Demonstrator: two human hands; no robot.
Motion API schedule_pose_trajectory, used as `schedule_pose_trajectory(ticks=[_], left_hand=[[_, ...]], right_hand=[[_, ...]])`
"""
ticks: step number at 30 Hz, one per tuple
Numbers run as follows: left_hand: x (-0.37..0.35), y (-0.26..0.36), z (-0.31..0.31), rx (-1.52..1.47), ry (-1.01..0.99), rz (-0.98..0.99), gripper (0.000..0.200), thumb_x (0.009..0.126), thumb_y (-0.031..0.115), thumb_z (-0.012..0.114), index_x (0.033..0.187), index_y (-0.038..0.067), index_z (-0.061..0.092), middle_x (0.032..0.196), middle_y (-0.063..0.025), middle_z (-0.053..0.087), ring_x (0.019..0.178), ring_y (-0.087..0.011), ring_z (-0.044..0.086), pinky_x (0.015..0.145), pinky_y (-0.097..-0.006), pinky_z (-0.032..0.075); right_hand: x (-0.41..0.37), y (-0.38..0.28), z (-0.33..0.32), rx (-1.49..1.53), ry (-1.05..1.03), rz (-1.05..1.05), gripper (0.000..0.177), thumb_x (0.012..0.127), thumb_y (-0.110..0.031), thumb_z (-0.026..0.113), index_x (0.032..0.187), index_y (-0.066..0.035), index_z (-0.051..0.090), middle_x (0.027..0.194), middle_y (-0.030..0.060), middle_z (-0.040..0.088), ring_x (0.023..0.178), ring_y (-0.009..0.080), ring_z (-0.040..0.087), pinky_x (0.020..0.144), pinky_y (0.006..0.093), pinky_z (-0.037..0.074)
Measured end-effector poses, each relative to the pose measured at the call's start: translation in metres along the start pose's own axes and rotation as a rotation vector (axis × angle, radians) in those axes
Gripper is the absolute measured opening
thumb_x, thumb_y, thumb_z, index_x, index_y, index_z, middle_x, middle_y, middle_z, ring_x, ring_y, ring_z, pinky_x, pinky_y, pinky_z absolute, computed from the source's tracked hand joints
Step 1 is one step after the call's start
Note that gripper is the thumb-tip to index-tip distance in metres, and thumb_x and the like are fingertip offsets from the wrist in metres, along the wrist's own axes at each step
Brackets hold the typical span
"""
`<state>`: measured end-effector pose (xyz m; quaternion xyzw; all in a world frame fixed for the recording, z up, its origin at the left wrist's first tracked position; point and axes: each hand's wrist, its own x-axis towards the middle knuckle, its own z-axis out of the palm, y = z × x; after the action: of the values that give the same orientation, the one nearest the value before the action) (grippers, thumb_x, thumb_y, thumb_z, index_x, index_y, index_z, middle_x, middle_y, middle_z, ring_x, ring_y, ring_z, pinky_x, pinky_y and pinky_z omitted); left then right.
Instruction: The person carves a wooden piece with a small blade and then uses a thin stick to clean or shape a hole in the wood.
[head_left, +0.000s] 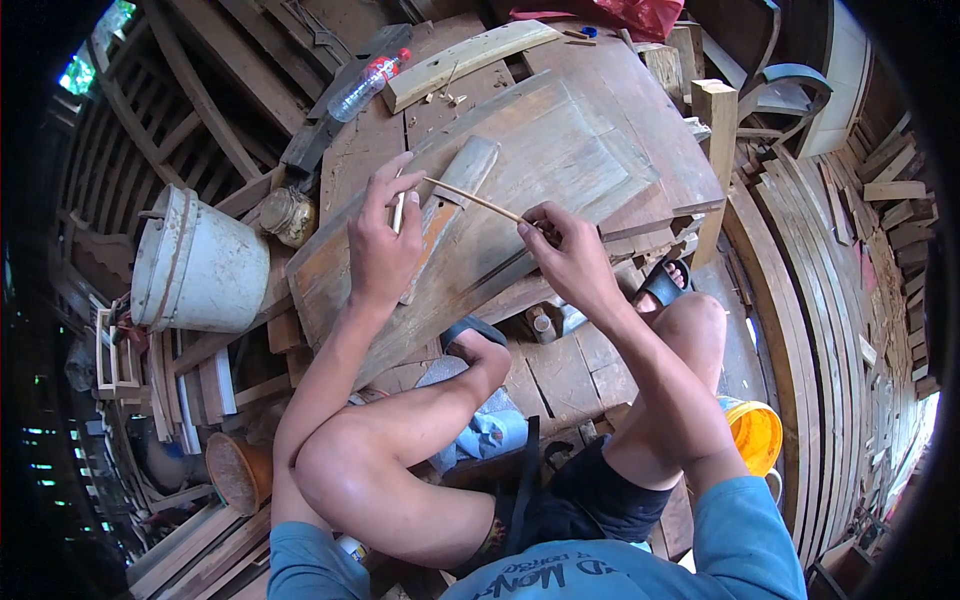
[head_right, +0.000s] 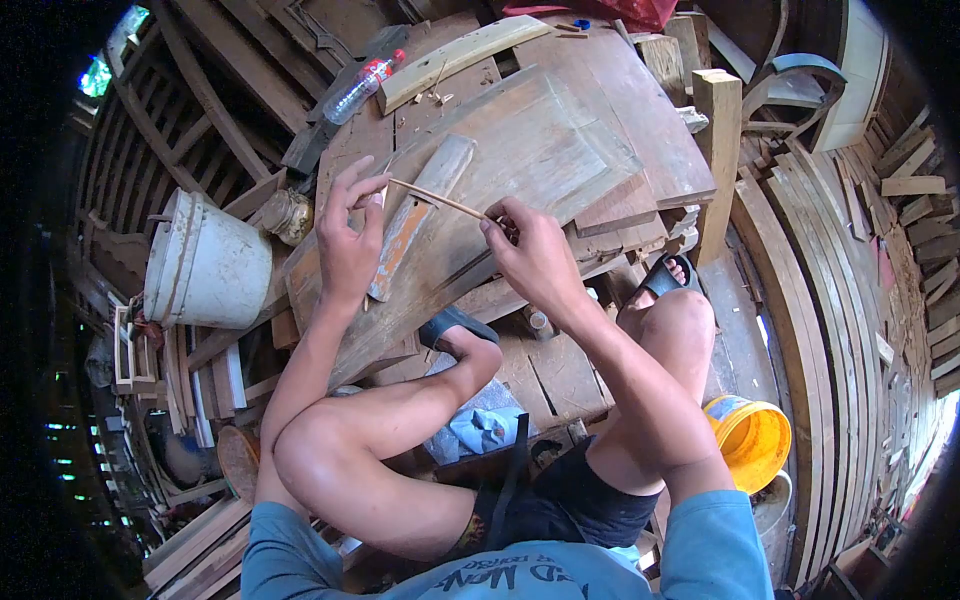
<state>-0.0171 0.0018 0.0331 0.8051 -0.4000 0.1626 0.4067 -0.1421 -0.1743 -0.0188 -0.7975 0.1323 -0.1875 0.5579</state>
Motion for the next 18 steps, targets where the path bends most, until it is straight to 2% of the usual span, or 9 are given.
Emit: schedule_pose_trajectory(ticks=[17,18], left_hand=[[-0.0008,-0.0018,0.001,-0.025,-0.02,-0.024,0.037,0.089,-0.001,0.054,0.126,0.003,0.054,0.105,-0.0163,0.069,0.099,-0.0328,0.068,0.083,-0.0406,0.053],[-0.0012,-0.0034,0.0016,-0.017,-0.015,-0.024,0.037,0.09,-0.001,0.054,0.127,0.003,0.053,0.105,-0.0149,0.07,0.097,-0.0262,0.067,0.084,-0.0363,0.052]], right_hand=[[-0.0002,-0.0001,-0.0013,-0.006,0.028,0.007,0.022,0.087,-0.016,0.063,0.096,0.004,0.064,0.081,0.0208,0.066,0.072,0.0317,0.064,0.068,0.0393,0.049],[-0.0003,0.0001,-0.0012,-0.006,0.028,0.007,0.022,0.087,-0.016,0.063,0.096,0.004,0.064,0.081,0.0208,0.066,0.072,0.0317,0.064,0.068,0.0393,0.049]])
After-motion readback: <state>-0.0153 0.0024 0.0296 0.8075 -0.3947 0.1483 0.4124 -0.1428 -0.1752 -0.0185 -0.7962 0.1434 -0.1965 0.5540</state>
